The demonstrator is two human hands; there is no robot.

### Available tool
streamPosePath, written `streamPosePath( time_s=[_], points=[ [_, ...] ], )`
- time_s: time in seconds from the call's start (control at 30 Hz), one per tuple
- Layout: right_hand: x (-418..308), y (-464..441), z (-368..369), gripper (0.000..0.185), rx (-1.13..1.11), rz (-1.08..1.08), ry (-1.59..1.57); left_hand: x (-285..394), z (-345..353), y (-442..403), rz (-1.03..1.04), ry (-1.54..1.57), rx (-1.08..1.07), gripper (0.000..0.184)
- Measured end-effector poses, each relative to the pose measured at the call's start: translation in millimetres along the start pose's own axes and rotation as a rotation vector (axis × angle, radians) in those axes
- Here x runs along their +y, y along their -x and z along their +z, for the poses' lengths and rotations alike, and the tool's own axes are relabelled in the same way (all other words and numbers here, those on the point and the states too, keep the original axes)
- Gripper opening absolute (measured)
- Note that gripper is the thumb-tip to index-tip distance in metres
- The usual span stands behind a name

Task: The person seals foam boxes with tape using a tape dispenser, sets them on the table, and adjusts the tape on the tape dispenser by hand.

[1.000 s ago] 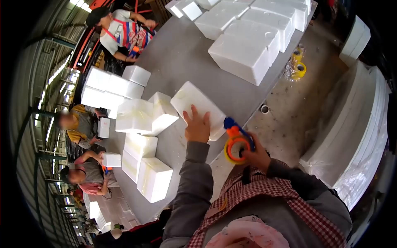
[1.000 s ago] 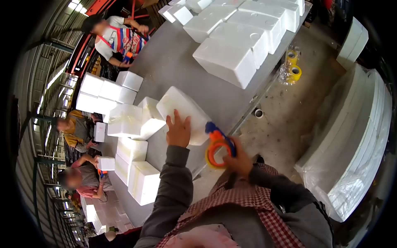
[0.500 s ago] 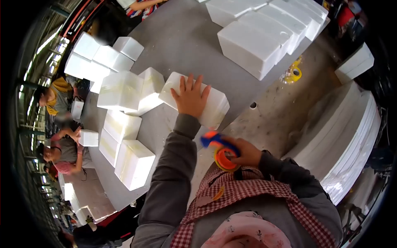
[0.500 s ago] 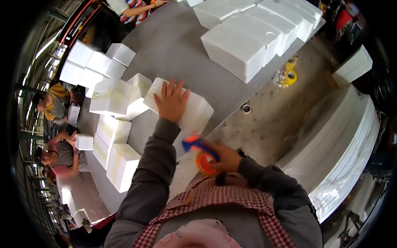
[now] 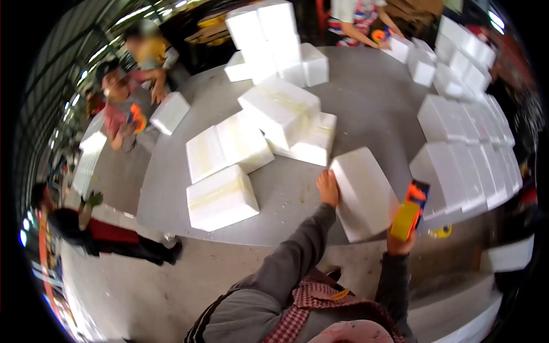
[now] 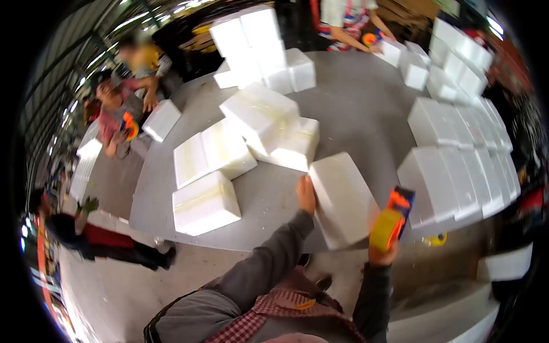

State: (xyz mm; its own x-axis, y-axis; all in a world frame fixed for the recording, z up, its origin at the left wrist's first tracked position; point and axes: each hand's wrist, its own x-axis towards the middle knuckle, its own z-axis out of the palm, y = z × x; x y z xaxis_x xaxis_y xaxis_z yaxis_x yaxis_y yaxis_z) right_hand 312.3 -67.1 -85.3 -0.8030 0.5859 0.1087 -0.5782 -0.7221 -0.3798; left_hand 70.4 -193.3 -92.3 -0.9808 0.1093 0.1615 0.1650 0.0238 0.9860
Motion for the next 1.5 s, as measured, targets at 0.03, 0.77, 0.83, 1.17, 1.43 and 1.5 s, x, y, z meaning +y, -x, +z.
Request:
streamPosePath(
  time_s=[0.03,0.77,0.83,1.17,1.43,1.5],
  points=[
    [-2,7,28,0.044,-0.036,0.031,0.017,42,-16,4,0.179,-0.302,0.045,0.035],
    [35,-132,36,0.056,0.354,0.485,1.181,109,-391,55,-0.27,0.13,0.907,0.055],
    [6,-185,9,0.067,0.065,0.392,1.943,93,-373,65,-0.409,0.212,0.9,0.062],
    [217,-333,28,0.068,-0.687,-0.625,1.495,75,-320,32,-0.729,0.716,0.611,0.077],
    [340,-314,165,0.058,-0.364,0.526,0.565,63,-426,-18,-0.693,0.484,0.739,0.046],
    [388,-301,196,0.057,-0.363,0.663,0.464,46,-500,-33,-0.683,0.284,0.765,0.046]
  ],
)
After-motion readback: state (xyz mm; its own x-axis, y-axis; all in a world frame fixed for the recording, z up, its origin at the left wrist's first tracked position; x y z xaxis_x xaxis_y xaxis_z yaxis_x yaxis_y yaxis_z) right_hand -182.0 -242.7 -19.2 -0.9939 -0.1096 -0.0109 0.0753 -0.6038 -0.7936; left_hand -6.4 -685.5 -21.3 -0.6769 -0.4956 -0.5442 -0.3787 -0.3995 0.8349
